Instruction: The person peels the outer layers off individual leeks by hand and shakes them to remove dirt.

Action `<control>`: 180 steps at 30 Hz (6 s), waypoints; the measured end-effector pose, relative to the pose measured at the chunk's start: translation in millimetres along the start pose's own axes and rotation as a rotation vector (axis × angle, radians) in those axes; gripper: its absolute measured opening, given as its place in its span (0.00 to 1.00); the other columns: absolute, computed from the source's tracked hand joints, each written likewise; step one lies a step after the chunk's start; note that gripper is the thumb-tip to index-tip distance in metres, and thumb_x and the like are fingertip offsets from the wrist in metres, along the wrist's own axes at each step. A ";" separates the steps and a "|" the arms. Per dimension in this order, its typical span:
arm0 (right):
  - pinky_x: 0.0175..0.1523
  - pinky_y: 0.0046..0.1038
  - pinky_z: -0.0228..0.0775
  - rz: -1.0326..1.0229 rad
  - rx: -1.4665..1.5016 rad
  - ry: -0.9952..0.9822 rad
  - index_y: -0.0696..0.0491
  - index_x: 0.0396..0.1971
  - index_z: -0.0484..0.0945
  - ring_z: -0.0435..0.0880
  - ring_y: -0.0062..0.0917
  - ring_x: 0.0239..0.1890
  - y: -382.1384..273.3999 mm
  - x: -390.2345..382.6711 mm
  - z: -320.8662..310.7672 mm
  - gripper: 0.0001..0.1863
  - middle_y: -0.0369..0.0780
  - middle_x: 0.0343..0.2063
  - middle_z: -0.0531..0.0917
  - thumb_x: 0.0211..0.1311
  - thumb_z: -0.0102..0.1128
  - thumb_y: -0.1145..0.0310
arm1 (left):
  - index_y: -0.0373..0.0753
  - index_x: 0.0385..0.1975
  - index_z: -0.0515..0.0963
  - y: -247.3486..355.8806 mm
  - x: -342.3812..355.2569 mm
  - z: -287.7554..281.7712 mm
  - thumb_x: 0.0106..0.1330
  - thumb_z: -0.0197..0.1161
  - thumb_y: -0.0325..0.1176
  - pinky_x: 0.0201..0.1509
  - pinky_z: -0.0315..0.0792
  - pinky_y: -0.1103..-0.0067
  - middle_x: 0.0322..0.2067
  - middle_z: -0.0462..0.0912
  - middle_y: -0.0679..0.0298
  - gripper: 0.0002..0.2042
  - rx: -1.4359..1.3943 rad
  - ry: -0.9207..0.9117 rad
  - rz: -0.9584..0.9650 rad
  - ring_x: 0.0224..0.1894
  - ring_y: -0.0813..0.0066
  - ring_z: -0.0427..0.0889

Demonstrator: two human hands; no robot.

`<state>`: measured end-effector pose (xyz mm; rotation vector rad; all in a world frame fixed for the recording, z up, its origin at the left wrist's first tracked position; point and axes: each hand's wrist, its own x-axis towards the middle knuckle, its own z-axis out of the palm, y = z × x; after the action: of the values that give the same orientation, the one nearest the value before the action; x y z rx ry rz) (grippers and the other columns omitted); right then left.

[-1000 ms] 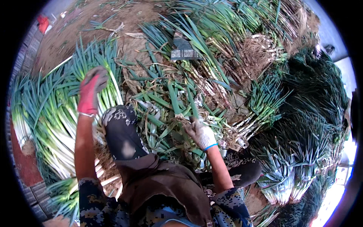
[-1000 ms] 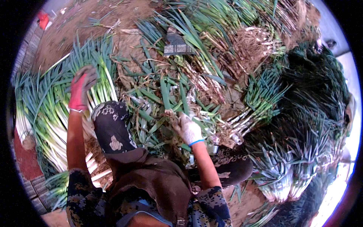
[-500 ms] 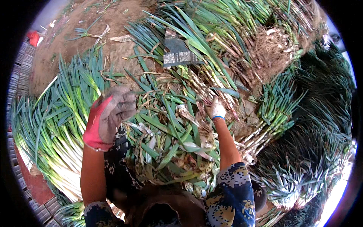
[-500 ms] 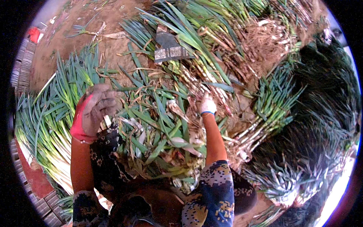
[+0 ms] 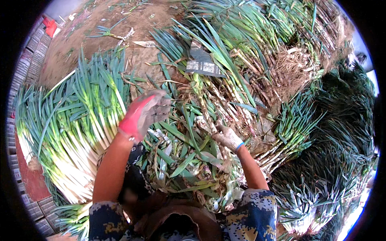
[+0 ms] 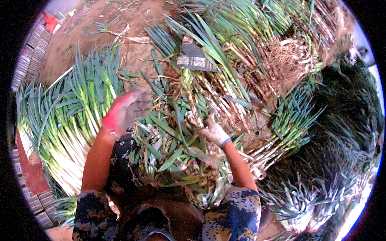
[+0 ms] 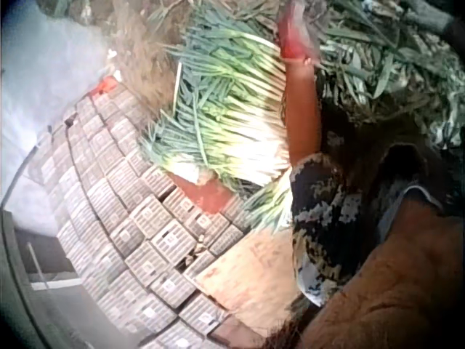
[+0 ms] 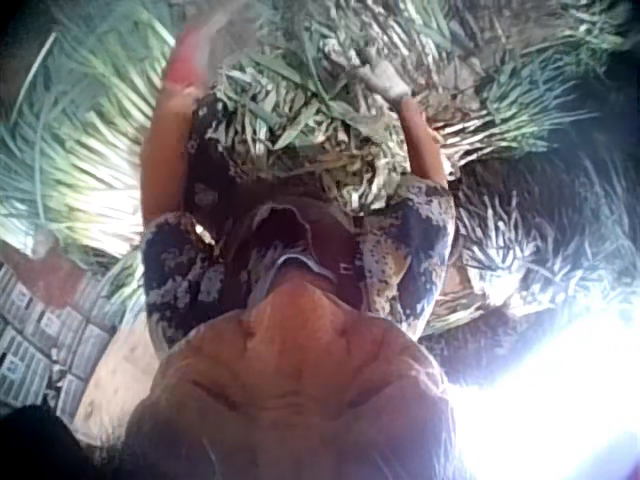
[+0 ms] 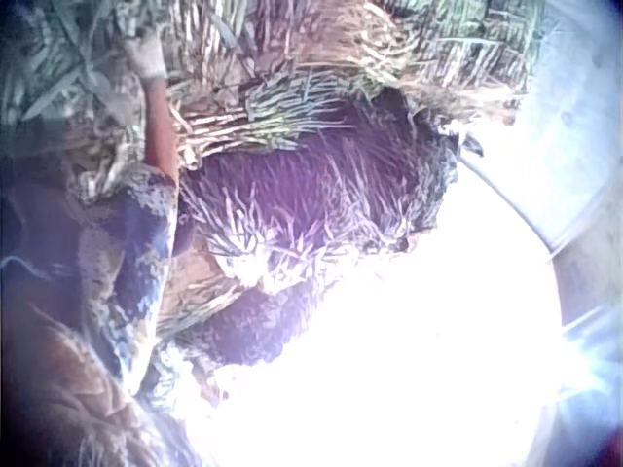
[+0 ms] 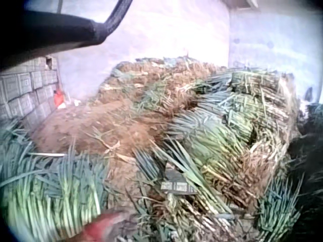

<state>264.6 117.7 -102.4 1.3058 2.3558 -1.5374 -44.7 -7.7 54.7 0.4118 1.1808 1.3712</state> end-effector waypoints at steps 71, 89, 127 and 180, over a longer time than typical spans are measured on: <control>0.28 0.19 0.63 -0.307 0.913 0.011 0.58 0.37 0.73 0.69 0.14 0.23 -177.3 -124.4 105.6 0.18 0.32 0.23 0.74 0.62 0.54 0.56 | 0.36 0.58 0.68 -21.9 -14.8 40.8 0.64 0.43 0.65 0.41 0.76 0.61 0.26 0.79 0.59 0.37 -0.504 -0.655 -0.228 0.21 0.70 0.76; 0.34 0.29 0.68 -0.261 0.583 0.325 0.58 0.33 0.74 0.75 0.24 0.26 -134.8 -113.2 97.8 0.17 0.39 0.23 0.78 0.64 0.50 0.57 | 0.41 0.52 0.72 -59.6 -5.1 40.7 0.68 0.55 0.45 0.47 0.73 0.72 0.40 0.78 0.67 0.18 -0.175 -0.315 0.026 0.42 0.74 0.76; 0.49 0.34 0.73 -0.333 0.080 0.642 0.58 0.55 0.67 0.80 0.42 0.45 -172.3 -152.2 102.5 0.37 0.51 0.43 0.79 0.43 0.72 0.63 | 0.40 0.53 0.67 -52.7 -12.3 46.6 0.62 0.62 0.34 0.42 0.76 0.74 0.37 0.76 0.64 0.20 0.111 -0.220 0.071 0.39 0.71 0.79; 0.13 0.20 0.60 0.108 1.228 0.216 0.50 0.37 0.75 0.70 0.20 0.10 -199.3 -116.5 90.5 0.21 0.34 0.16 0.76 0.67 0.46 0.45 | 0.42 0.39 0.74 -79.6 -8.3 30.7 0.64 0.57 0.40 0.48 0.73 0.76 0.37 0.80 0.64 0.11 -0.016 -0.426 -0.208 0.42 0.74 0.80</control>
<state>173.3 -54.8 50.5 1.7012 1.2001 -3.0632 24.4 -22.1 6.0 0.5243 0.8346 1.0468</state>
